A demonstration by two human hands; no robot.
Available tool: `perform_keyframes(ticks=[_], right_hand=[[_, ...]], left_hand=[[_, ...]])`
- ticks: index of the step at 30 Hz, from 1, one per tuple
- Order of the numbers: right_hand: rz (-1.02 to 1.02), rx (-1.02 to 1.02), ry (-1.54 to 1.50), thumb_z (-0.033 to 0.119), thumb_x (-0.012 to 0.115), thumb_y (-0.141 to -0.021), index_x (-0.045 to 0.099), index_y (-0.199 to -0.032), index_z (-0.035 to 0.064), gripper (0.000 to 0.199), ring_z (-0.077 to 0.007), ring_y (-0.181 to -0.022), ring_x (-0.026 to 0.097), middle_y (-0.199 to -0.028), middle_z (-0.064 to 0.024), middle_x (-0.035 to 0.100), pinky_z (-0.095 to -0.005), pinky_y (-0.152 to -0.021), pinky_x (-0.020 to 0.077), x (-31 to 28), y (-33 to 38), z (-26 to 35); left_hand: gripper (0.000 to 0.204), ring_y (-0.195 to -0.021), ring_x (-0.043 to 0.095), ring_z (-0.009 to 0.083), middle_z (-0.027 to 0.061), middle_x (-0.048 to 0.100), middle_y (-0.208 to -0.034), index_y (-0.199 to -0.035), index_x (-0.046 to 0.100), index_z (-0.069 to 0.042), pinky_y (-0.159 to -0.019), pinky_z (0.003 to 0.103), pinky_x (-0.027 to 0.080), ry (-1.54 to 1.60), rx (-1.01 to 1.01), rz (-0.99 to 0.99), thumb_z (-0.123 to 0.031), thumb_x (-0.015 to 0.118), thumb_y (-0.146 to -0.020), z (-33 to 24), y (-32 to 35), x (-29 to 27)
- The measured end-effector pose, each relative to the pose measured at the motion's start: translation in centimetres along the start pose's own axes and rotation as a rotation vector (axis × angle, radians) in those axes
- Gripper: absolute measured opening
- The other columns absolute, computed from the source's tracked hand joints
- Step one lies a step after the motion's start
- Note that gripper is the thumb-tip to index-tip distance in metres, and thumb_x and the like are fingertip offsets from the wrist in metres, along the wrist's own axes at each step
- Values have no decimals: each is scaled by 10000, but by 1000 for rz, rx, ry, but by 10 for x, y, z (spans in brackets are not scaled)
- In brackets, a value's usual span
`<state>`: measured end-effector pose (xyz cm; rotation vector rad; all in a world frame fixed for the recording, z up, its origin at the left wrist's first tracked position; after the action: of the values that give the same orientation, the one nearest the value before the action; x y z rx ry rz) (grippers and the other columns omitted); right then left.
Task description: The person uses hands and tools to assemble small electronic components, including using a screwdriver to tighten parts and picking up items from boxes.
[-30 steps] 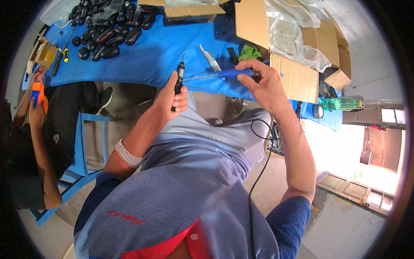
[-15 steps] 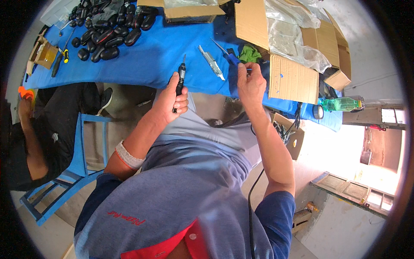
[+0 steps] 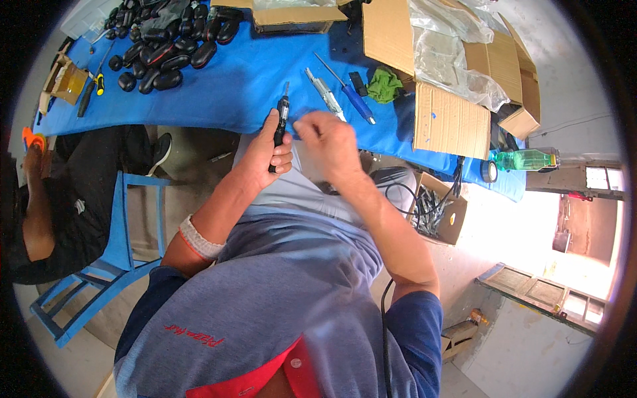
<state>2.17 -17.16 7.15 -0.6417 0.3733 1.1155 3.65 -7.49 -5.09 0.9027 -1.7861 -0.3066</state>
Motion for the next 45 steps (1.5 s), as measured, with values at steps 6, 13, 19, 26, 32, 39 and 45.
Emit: perform_keyframes(ticks=[6,13,19,26,32,39,45], right_hand=[[136,290,-68,183,638,-889,656,-801,-3,206,-80,-575,472,-630,-25,594,-263,-534,405,33,4,-22],[131,338,-75,210,617,-875,659,-790,5,225,-163,-544,580,-630,-79,636,-311,-535,451,37,1,-26],[140,398,-58,208,618,-869,654,-778,6,224,-193,-567,616,-642,-94,646,-326,-557,475,41,0,-28],[168,396,11,187,610,-859,640,-822,11,182,-274,-638,650,-691,-145,652,-364,-619,500,40,-2,-19],[216,374,27,158,590,-854,610,-819,14,149,-315,-705,650,-733,-170,644,-381,-662,499,42,-4,-17],[207,298,160,172,594,-859,604,-810,9,170,-328,-711,645,-734,-178,639,-390,-665,496,38,-7,-14],[267,414,50,187,582,-869,614,-819,4,193,-325,-721,651,-735,-184,650,-399,-665,498,42,-4,-23]], left_hand=[[521,-361,277,61,-75,296,-463,-671,427,-147,-360,226,219,-8,18,12,-596,421,-935,0,-3,0],[523,-365,277,61,-75,298,-467,-663,408,-148,-362,230,216,-3,5,8,-596,422,-934,2,-4,1],[489,-365,278,61,-72,301,-470,-683,416,-163,-363,235,224,-4,10,33,-567,387,-956,3,-6,1],[421,-363,301,63,-70,306,-476,-781,439,-182,-353,237,231,30,3,38,-548,356,-972,2,-1,5],[454,-397,270,64,-67,292,-516,-780,428,-178,-393,246,217,-9,14,33,-597,368,-945,1,-1,4],[435,-368,301,49,-78,309,-480,-771,442,-184,-361,228,233,13,2,60,-565,360,-966,4,-5,4],[448,-369,293,49,-79,306,-482,-761,441,-182,-366,229,226,-10,21,47,-577,371,-959,4,-6,3]])
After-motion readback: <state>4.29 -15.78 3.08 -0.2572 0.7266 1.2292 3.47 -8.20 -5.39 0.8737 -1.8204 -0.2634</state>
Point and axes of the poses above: each hand's wrist, its own y-axis away from the middle knuckle, its own x-axis out of the palm, z = x × y, the point moved 10 cm from there along -y, towards the middle knuckle
